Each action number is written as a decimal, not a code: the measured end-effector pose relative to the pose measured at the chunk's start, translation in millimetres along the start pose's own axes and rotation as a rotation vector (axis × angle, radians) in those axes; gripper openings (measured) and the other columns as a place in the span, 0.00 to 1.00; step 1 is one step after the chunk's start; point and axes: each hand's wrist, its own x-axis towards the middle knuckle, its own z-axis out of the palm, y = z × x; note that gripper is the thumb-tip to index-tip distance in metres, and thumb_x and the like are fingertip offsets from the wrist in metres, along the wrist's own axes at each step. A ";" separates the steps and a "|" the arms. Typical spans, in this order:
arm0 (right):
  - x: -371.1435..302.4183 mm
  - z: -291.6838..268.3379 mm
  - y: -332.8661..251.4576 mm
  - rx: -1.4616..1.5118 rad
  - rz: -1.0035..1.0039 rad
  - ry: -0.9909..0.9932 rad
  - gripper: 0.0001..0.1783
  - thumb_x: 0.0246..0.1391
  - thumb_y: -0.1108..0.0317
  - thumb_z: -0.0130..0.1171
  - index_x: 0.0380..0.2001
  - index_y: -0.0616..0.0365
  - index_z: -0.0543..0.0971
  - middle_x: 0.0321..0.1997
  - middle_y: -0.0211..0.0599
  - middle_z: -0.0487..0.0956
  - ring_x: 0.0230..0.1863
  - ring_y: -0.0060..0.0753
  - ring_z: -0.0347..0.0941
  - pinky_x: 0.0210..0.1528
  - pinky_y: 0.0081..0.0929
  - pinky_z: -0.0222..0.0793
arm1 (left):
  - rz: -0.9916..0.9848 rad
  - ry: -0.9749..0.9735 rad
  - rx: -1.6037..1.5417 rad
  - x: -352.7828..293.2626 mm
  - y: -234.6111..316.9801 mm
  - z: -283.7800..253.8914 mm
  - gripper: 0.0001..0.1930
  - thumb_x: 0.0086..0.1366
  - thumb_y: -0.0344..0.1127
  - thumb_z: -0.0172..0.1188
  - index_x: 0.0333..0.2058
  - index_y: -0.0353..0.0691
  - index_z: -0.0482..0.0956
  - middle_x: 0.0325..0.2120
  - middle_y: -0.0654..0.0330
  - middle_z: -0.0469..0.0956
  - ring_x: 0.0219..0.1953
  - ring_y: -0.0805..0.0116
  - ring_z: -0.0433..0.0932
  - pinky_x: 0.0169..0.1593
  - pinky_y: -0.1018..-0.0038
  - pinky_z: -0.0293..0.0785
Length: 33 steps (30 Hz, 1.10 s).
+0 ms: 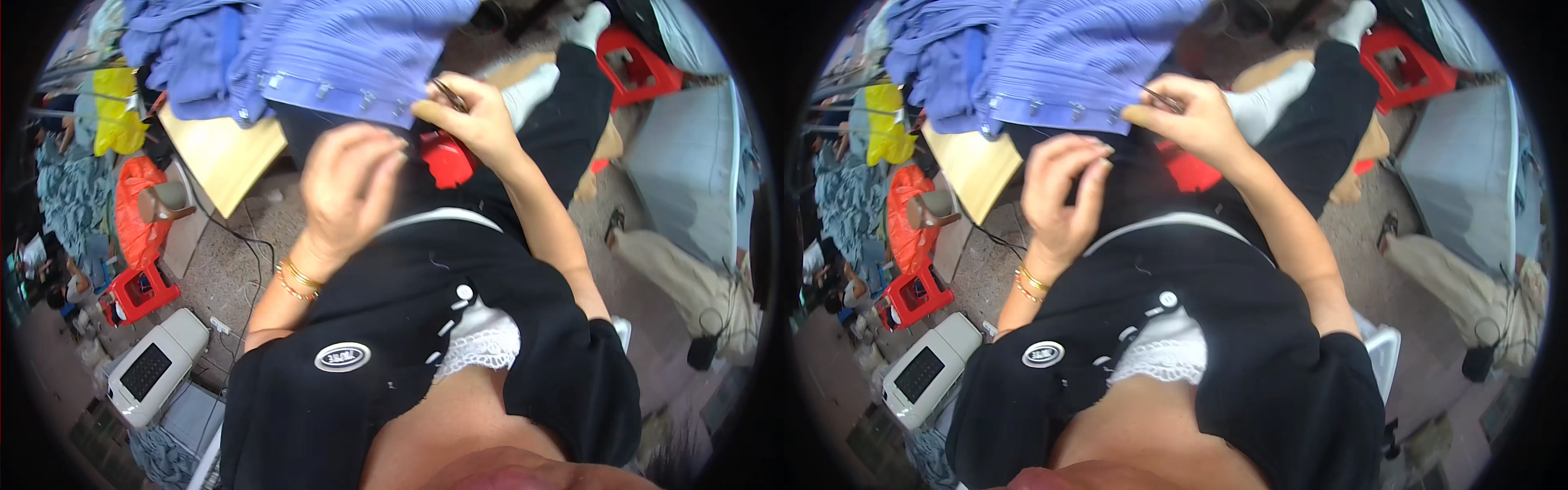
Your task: Trimming loose threads and inspecting finishing details on purple garments using small snips in a factory setting.
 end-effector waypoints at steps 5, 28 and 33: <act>-12.2 -9.5 -20.5 0.246 0.194 0.085 0.11 0.52 0.75 0.65 0.37 0.65 0.75 0.33 0.25 0.74 0.34 0.17 0.70 0.39 0.18 0.67 | -0.313 -0.157 -0.283 6.4 12.1 6.9 0.12 0.62 0.34 0.65 0.41 0.34 0.80 0.33 0.53 0.79 0.30 0.67 0.81 0.33 0.73 0.77; -13.8 -18.5 -53.0 -0.002 -0.092 0.254 0.04 0.58 0.74 0.61 0.31 0.63 0.76 0.28 0.21 0.71 0.30 0.12 0.63 0.33 0.13 0.60 | -0.833 0.127 -1.222 25.2 16.1 25.6 0.07 0.65 0.33 0.61 0.40 0.40 0.78 0.31 0.63 0.81 0.29 0.77 0.79 0.36 0.78 0.77; -14.4 -21.8 -54.1 0.076 -0.318 0.163 0.08 0.51 0.77 0.67 0.37 0.61 0.82 0.26 0.16 0.66 0.27 0.08 0.58 0.28 0.09 0.53 | -0.749 0.226 -1.308 22.5 20.0 22.1 0.09 0.67 0.29 0.58 0.45 0.36 0.77 0.41 0.59 0.81 0.40 0.70 0.81 0.44 0.72 0.80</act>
